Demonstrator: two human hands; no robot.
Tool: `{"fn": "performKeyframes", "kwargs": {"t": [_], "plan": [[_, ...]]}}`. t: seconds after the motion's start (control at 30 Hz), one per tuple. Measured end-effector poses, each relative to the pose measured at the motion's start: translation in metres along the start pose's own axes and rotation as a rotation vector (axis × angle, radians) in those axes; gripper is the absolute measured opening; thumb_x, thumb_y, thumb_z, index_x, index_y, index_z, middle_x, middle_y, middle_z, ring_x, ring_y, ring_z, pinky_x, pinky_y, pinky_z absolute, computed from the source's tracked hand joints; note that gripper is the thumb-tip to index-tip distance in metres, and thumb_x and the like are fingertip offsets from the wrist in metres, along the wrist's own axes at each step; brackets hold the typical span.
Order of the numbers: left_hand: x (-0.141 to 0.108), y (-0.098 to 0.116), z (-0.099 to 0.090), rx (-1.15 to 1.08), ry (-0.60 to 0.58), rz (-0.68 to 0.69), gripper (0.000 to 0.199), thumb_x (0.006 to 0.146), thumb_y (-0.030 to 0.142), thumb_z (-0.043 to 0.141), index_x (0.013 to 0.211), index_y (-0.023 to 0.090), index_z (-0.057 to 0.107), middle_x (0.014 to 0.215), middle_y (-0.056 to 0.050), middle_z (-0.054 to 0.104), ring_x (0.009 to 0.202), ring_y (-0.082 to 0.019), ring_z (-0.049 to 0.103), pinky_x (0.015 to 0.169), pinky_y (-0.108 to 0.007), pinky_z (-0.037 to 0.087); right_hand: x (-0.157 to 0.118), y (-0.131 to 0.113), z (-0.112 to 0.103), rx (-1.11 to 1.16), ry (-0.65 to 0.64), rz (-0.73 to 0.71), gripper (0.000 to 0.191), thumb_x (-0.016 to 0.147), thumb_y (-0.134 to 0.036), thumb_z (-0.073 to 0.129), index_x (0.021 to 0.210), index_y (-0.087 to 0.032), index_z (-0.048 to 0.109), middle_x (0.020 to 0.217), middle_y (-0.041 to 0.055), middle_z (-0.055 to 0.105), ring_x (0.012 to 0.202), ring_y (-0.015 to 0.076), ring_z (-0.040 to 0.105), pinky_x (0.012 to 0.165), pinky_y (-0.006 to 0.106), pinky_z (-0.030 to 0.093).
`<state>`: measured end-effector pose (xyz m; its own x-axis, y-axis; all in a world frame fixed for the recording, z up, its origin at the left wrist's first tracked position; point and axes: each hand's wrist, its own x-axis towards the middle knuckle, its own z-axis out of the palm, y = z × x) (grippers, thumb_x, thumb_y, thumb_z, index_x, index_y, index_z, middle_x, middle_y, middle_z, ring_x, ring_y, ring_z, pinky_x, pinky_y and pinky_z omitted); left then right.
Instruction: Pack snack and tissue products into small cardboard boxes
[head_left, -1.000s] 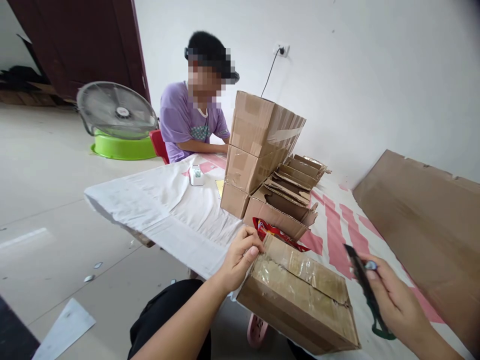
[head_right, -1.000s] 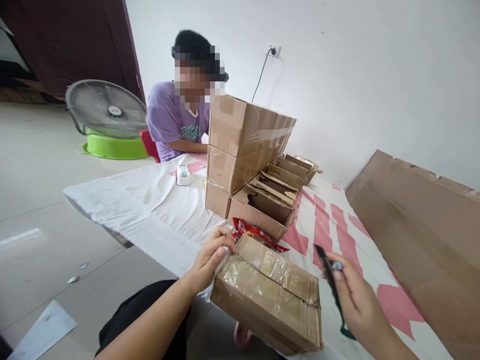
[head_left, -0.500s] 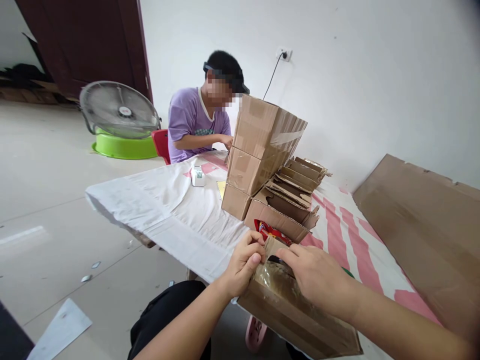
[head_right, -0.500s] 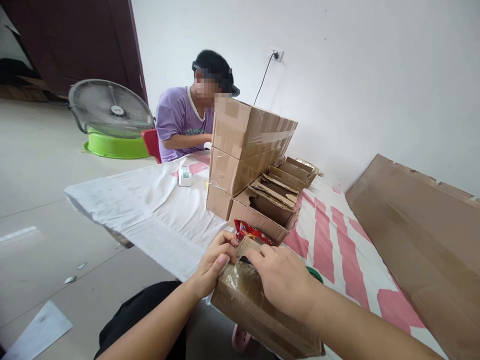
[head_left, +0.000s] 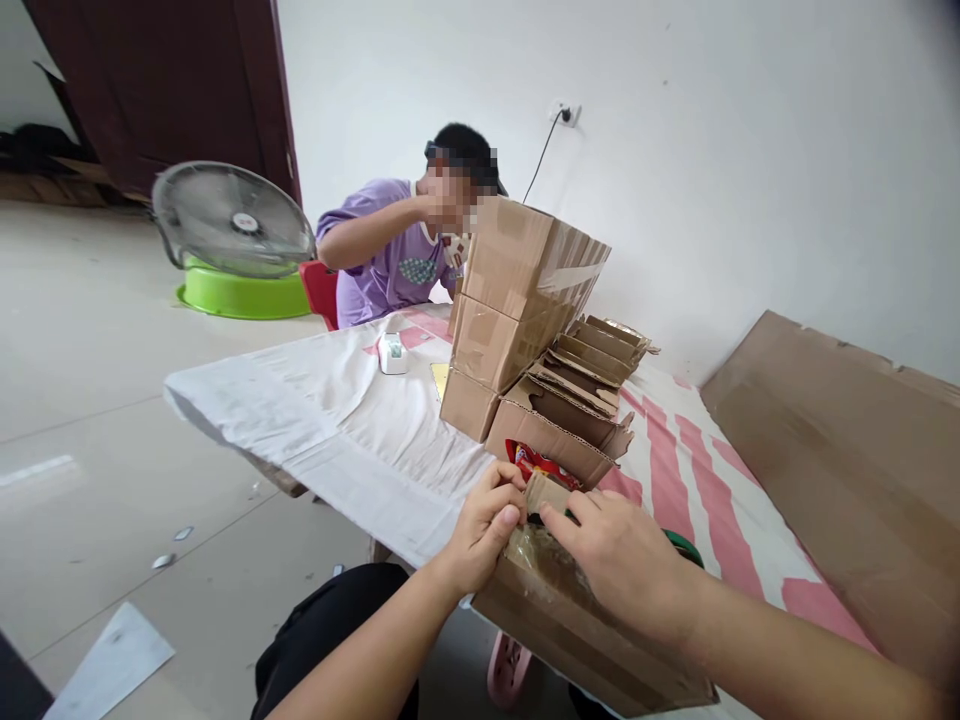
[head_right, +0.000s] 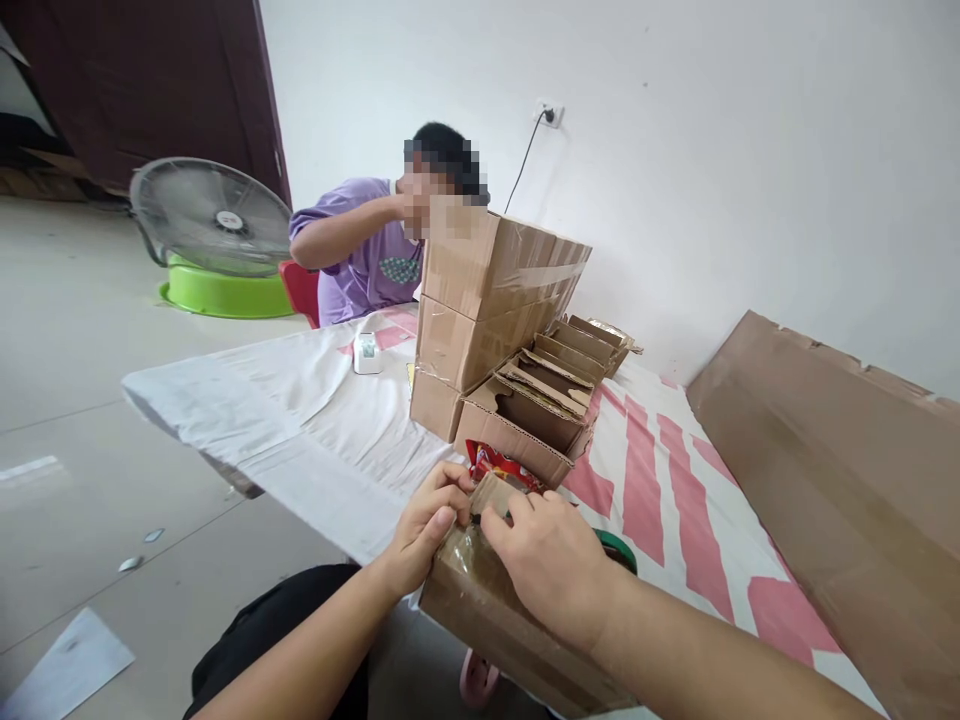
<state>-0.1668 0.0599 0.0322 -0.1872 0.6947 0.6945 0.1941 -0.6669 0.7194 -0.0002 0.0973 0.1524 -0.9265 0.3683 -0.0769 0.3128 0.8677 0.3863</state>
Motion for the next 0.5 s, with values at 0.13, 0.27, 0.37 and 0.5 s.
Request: {"fn": "performKeyframes", "kwargs": {"t": [0.13, 0.27, 0.37, 0.5], "plan": [[0.0, -0.0004, -0.0007, 0.011, -0.008, 0.009, 0.049, 0.097, 0.053, 0.033, 0.074, 0.017, 0.057, 0.096, -0.005, 0.047, 0.091, -0.019, 0.047, 0.083, -0.031, 0.038, -0.0062, 0.0025, 0.0061, -0.062, 0.006, -0.052, 0.038, 0.082, -0.007, 0.053, 0.118, -0.017, 0.059, 0.088, 0.0073, 0.068, 0.073, 0.0207, 0.062, 0.061, 0.033, 0.035], [0.001, -0.0011, -0.0004, 0.007, -0.007, 0.022, 0.047, 0.097, 0.052, 0.033, 0.074, 0.018, 0.056, 0.096, -0.005, 0.048, 0.09, -0.019, 0.048, 0.083, -0.032, 0.038, -0.0103, 0.0041, 0.0052, -0.075, 0.024, -0.04, 0.03, 0.082, -0.006, 0.053, 0.108, -0.017, 0.062, 0.084, 0.0062, 0.068, 0.07, 0.0191, 0.061, 0.059, 0.033, 0.034], [0.0024, -0.0011, 0.0004, 0.005, 0.0, 0.02, 0.046, 0.097, 0.052, 0.034, 0.075, 0.018, 0.056, 0.097, -0.006, 0.048, 0.093, -0.02, 0.047, 0.085, -0.032, 0.038, -0.0088, 0.0029, 0.0007, -0.056, 0.019, -0.002, 0.028, 0.081, -0.004, 0.052, 0.101, -0.02, 0.062, 0.083, 0.0048, 0.067, 0.07, 0.0197, 0.062, 0.058, 0.033, 0.033], [0.0038, 0.0001, -0.0005, 0.017, 0.02, -0.002, 0.041, 0.095, 0.052, 0.039, 0.08, 0.019, 0.057, 0.097, -0.006, 0.048, 0.094, -0.021, 0.048, 0.086, -0.033, 0.038, -0.009, 0.0063, -0.0019, 0.028, -0.025, 0.055, 0.032, 0.078, -0.003, 0.051, 0.102, -0.021, 0.062, 0.086, 0.004, 0.067, 0.071, 0.0197, 0.062, 0.059, 0.032, 0.035]]}}
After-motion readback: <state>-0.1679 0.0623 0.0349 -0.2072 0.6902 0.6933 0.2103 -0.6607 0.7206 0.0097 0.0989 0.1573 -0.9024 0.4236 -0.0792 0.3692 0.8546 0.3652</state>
